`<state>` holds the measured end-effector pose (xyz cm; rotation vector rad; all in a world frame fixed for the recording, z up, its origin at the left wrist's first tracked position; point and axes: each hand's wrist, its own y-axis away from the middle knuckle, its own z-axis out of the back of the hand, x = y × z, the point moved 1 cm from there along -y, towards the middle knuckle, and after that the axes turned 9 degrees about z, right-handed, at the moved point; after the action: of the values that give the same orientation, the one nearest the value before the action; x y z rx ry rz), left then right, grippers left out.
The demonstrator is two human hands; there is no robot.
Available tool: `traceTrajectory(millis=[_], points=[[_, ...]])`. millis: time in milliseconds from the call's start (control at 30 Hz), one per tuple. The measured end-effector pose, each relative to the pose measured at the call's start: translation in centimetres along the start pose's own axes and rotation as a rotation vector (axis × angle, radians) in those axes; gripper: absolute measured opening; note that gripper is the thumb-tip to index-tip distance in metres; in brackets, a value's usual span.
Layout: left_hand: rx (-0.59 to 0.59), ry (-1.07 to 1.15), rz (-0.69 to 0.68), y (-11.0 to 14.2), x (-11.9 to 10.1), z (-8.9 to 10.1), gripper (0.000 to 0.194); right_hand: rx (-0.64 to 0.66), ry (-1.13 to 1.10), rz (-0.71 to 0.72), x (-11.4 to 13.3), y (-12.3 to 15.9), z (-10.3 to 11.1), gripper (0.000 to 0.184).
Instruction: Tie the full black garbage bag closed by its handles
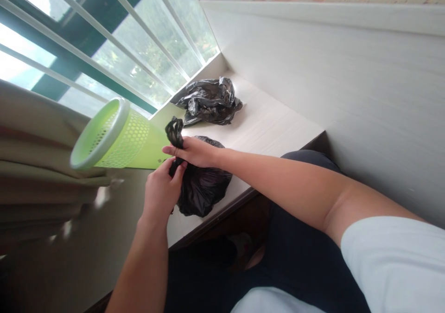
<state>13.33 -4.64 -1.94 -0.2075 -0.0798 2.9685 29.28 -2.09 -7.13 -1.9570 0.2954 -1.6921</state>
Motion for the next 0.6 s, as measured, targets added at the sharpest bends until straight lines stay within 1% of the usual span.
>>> traceTrajectory(millis=[100, 167, 200, 300, 400, 467, 600], points=[[-0.013, 0.036, -0.006, -0.2, 0.8, 0.2, 0.036, 0.107, -0.153, -0.060, -0.2, -0.1, 0.0, 0.047], [-0.017, 0.052, -0.006, -0.4, 1.1, 0.5, 0.036, 0.175, -0.225, -0.065, -0.4, -0.1, 0.0, 0.040], [-0.019, 0.056, -0.005, -0.5, 1.1, 0.7, 0.036, 0.191, -0.244, -0.063, -0.5, -0.1, 0.0, 0.039], [-0.021, 0.049, -0.004, -0.8, 1.0, 0.9, 0.036, 0.168, -0.281, -0.070, -0.8, -0.1, -0.1, 0.037], [-0.026, 0.035, 0.004, -0.7, 0.7, 1.0, 0.039, 0.151, -0.281, -0.075, -0.6, -0.1, -0.2, 0.023], [-0.028, 0.016, 0.015, -0.6, 0.5, 1.0, 0.036, 0.140, -0.238, -0.088, -0.4, -0.1, -0.2, 0.018], [-0.030, -0.039, 0.033, -0.3, 0.1, 1.2, 0.033, 0.062, -0.076, -0.142, 0.1, -0.2, 0.1, 0.017]])
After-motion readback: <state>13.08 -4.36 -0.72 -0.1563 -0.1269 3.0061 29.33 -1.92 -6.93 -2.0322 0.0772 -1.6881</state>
